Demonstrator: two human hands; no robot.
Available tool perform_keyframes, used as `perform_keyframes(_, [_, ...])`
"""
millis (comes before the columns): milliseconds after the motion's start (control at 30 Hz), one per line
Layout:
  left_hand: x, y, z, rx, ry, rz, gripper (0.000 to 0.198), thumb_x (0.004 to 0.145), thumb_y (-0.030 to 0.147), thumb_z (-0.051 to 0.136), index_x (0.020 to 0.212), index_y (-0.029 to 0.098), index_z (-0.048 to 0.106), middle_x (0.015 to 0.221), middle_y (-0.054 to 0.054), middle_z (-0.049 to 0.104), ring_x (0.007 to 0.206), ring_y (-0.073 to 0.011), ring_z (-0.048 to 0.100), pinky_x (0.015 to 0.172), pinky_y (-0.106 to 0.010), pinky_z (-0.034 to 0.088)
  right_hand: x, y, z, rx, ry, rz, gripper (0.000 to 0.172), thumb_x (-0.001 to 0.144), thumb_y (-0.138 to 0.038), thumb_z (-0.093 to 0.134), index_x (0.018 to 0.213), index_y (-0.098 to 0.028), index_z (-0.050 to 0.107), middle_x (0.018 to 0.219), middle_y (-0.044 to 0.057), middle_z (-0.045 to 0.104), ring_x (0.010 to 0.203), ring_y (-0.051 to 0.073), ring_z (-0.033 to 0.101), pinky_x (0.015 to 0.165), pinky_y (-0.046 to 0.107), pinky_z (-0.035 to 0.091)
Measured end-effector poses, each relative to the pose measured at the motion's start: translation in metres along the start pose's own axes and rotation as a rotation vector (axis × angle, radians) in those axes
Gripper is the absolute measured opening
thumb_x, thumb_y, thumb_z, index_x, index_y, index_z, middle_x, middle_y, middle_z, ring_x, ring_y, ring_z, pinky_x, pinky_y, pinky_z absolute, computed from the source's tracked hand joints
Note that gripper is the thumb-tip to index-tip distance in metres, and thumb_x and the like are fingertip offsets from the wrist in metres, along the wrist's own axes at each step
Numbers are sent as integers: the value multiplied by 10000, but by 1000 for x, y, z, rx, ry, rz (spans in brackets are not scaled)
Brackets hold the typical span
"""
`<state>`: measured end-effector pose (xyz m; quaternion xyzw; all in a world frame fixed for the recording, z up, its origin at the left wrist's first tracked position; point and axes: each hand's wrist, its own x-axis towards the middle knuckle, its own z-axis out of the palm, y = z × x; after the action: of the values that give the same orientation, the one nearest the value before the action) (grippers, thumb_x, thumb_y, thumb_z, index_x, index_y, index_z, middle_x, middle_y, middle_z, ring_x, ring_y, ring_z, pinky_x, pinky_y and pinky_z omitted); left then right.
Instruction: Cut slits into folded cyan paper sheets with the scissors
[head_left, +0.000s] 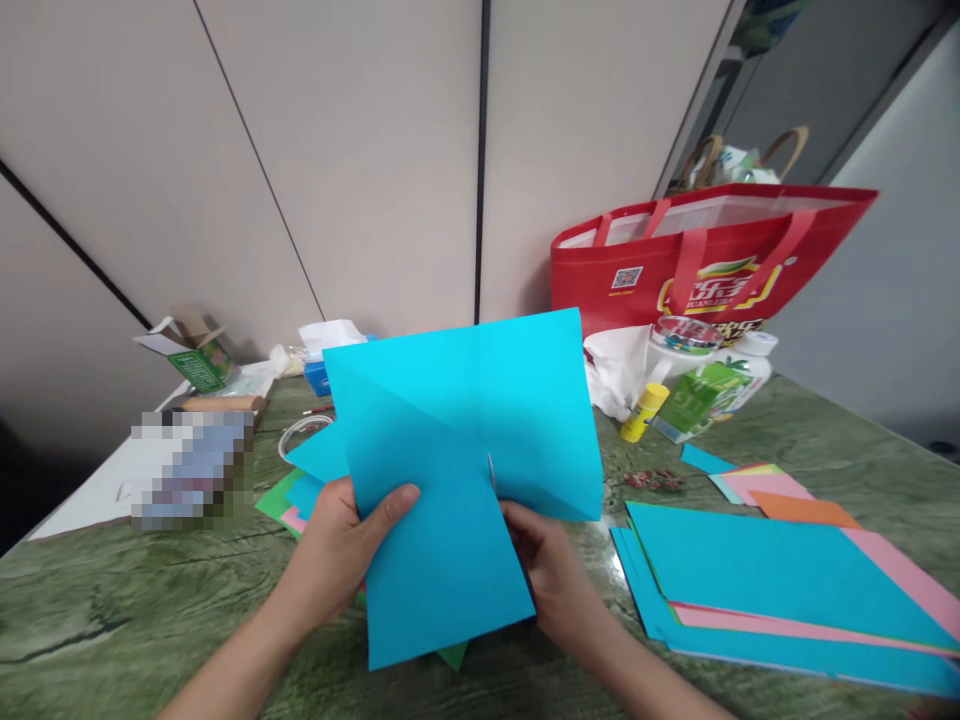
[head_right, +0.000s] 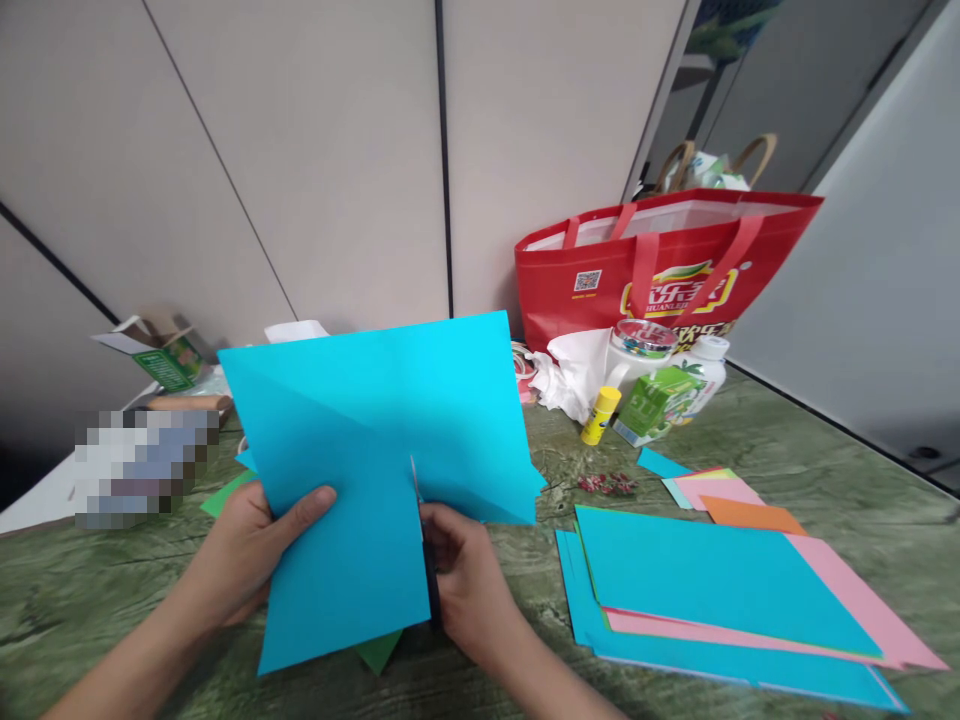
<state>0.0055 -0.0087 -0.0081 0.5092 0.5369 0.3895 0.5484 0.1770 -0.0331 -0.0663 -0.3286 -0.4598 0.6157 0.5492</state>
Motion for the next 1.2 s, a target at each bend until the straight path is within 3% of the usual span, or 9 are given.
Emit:
perform_keyframes(567, [3, 1, 0, -9, -9, -21, 307, 671, 380, 620, 922, 202, 614, 998, -68, 680, 798, -284, 649, 633, -392, 545, 0, 0, 0, -2, 45, 11, 281, 617, -423, 690, 816, -226, 693, 817, 34, 721, 692, 203, 652, 619, 289, 523])
perform_keyframes(767, [1, -2, -2, -10, -23, -27, 302, 683, 378, 611, 930, 203, 604, 876, -58, 704, 712, -257, 653, 598, -385, 540, 0, 0, -1, -35, 50, -1, 250, 607, -418, 699, 776, -235, 703, 780, 17, 725, 660, 185, 651, 581, 250, 515])
perform_keyframes(967, [2, 3, -8, -66, -112, -28, 372, 667, 373, 629, 994, 202, 578, 695, -44, 690, 501, -190, 612, 453, -311, 508, -1, 0, -3, -33, 27, 21, 218, 649, -371, 681, 806, -220, 695, 844, 33, 722, 718, 225, 661, 619, 298, 530])
perform_keyframes(1100, [3, 5, -11, -48, -73, -24, 424, 664, 400, 621, 1030, 193, 571, 656, -51, 688, 541, -216, 633, 445, -305, 509, -2, 3, -3, -17, -15, 38, 198, 664, -314, 680, 835, -213, 686, 903, 44, 710, 773, 247, 657, 653, 328, 529])
perform_keyframes(1200, [5, 3, -12, -2, -58, -25, 405, 663, 378, 629, 1021, 195, 577, 748, -65, 706, 643, -252, 655, 509, -344, 536, -2, 1, -3, -25, -29, 30, 219, 645, -272, 701, 857, -220, 679, 920, 35, 706, 792, 236, 655, 668, 314, 528])
